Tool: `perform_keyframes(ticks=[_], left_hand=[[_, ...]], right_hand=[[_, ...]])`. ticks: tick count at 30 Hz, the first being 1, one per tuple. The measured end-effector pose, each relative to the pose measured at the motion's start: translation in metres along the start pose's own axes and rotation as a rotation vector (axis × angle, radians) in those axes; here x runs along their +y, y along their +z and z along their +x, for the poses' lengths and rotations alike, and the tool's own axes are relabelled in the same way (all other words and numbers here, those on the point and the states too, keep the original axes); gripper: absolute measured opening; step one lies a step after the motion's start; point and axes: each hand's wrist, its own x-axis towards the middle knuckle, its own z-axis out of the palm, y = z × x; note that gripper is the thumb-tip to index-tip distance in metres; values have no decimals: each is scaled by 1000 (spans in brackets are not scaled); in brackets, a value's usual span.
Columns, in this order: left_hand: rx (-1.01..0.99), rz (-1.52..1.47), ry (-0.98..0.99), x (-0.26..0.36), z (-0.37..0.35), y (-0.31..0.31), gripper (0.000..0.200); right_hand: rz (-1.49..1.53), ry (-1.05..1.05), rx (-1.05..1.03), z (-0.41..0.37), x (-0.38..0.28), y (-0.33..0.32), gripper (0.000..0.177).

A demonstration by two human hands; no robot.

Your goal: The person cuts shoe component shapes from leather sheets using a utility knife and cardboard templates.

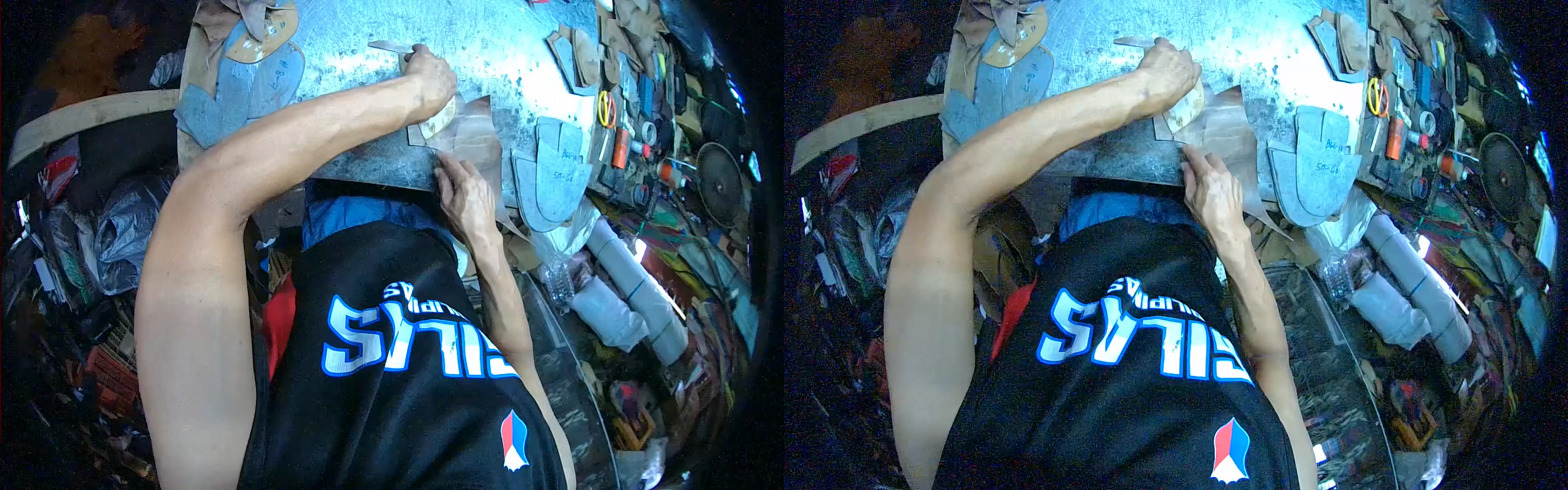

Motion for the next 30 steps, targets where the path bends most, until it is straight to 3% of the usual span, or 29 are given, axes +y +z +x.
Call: perform_keyframes(ticks=[6, 7, 9, 12, 16, 19, 30], left_hand=[[139, -84, -19, 5, -20, 7, 22], [241, -162, -109, 9, -26, 14, 18], [241, -215, -192, 15, -37, 19, 20], [410, -339, -332, 30, -40, 40, 28], [298, -481, -379, 35, -47, 34, 45], [273, -587, -446, 34, -53, 28, 50], [228, -543, -531, 38, -47, 27, 63]], right_hand=[[-6, 67, -79, -11, 8, -22, 29], [67, 22, -18, -1, 13, -29, 30], [215, -69, 89, 17, 21, -43, 32], [140, -250, 124, 93, 31, -49, 27], [14, -505, -75, 179, 25, -44, 24], [-62, -568, -205, 206, 12, -47, 27], [-80, -708, -209, 222, 18, -40, 25]])
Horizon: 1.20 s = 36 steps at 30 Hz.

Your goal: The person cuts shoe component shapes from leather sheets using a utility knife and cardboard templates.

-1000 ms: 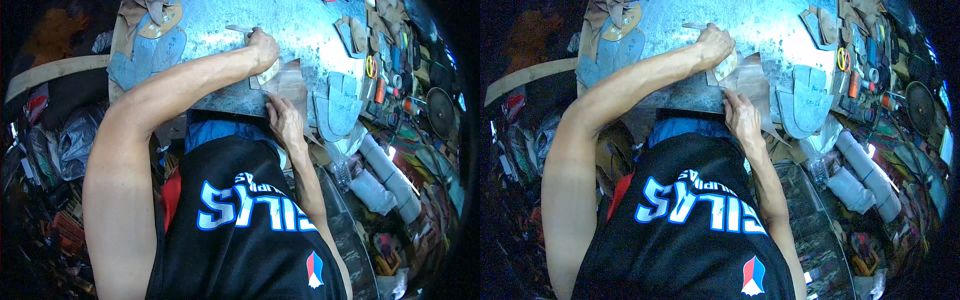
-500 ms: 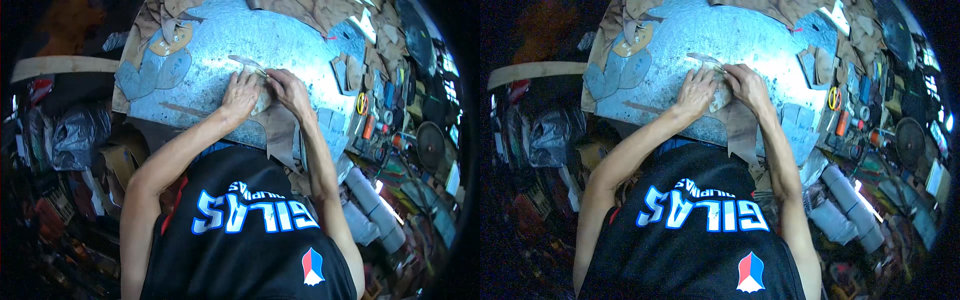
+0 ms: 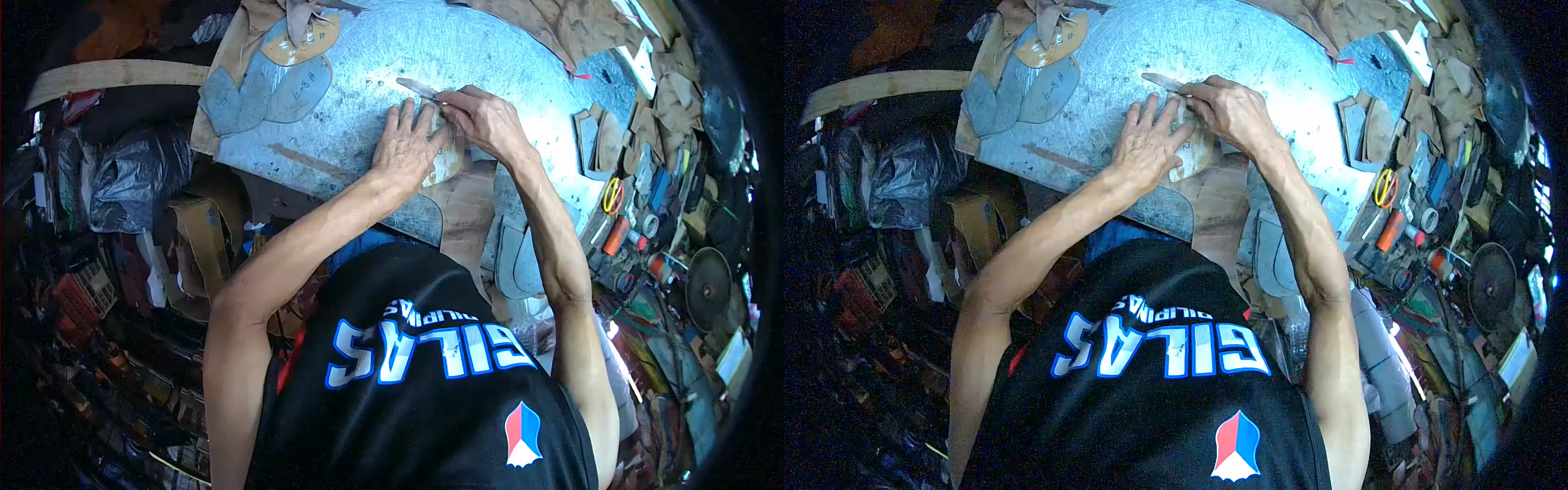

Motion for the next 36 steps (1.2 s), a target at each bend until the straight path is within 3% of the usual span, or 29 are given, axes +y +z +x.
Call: perform_keyframes(ticks=[7, 19, 24, 36], left_hand=[[-40, 61, -17, 3, 3, -5, 68], [-37, 47, -41, 3, 3, -5, 62], [-60, 34, -32, 4, 4, -9, 63], [-69, 56, -28, 5, 5, -9, 65]], right_hand=[[-74, 63, -38, 2, -6, -4, 23], [-99, -6, -15, -9, 2, -3, 22], [-99, 149, -51, -22, -5, -15, 22], [-37, 204, -14, -44, -2, -9, 23]])
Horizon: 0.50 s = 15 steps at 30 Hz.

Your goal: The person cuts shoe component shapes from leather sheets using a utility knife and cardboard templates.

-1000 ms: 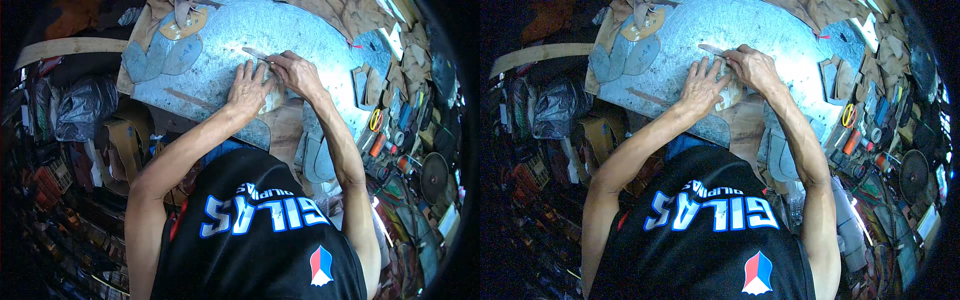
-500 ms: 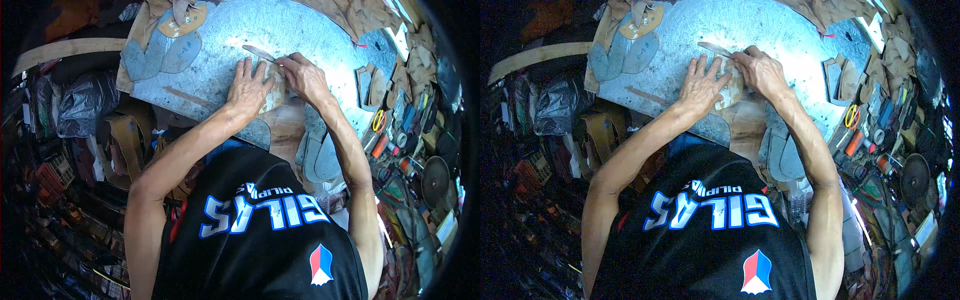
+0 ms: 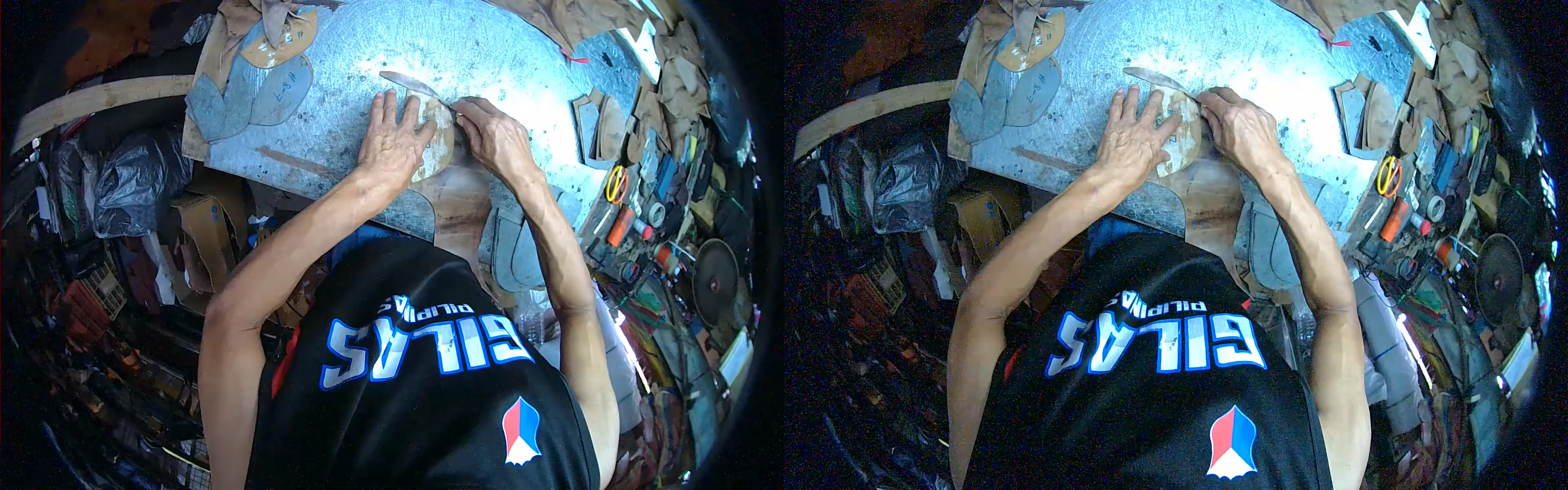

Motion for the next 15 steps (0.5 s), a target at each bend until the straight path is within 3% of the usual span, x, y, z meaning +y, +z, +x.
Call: perform_keyframes(ticks=[12, 15], left_hand=[[-20, 14, -2, -1, 1, 0, 65], [-11, 20, 12, 1, 0, 1, 65]], right_hand=[[103, 106, 57, -18, -6, 14, 24], [103, 30, 69, -14, -1, 11, 24]])
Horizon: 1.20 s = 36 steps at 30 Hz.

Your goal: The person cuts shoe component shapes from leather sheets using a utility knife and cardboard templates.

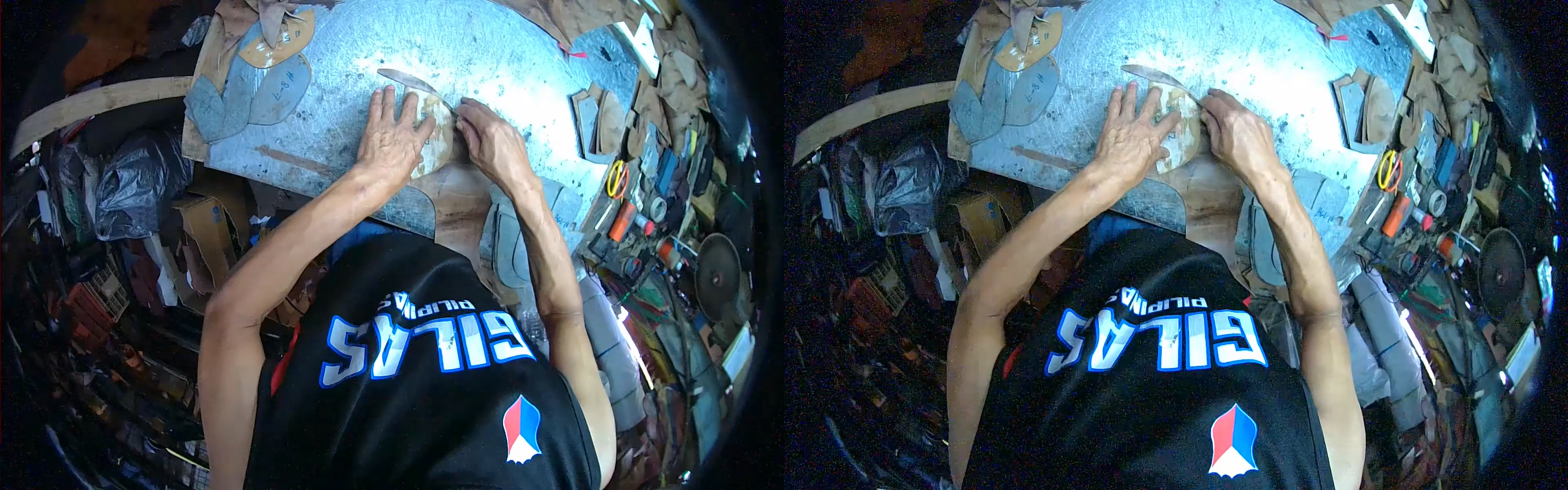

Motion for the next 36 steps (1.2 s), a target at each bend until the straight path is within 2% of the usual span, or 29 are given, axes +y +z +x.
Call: perform_keyframes(ticks=[1, 3, 7, 12, 19, 24, 29, 33, 36], left_hand=[[-2, 0, 3, 0, 0, -1, 65], [7, 5, 3, -2, 2, -3, 65], [8, -5, 20, -1, 0, 0, 66], [35, -5, 45, -3, 1, 1, 65], [48, 22, 89, -5, 4, -1, 62], [57, 19, 124, -7, 5, -2, 61], [89, 101, 154, -6, 7, -1, 59], [176, 158, 275, -9, 7, 10, 54], [98, 159, 371, -9, 4, 9, 48]], right_hand=[[-2, 8, 1, -2, -4, -4, 24], [-51, 163, -127, 2, -17, -13, 23], [-94, 146, -147, 1, -19, -13, 23], [18, 209, -13, -12, -21, 4, 23], [39, 304, 29, -35, -36, 14, 20], [107, 468, 86, -52, -58, 20, 21], [136, 513, 166, -59, -61, 29, 22], [118, 496, 116, -61, -56, 19, 24], [102, 436, 48, -63, -56, 11, 26]])
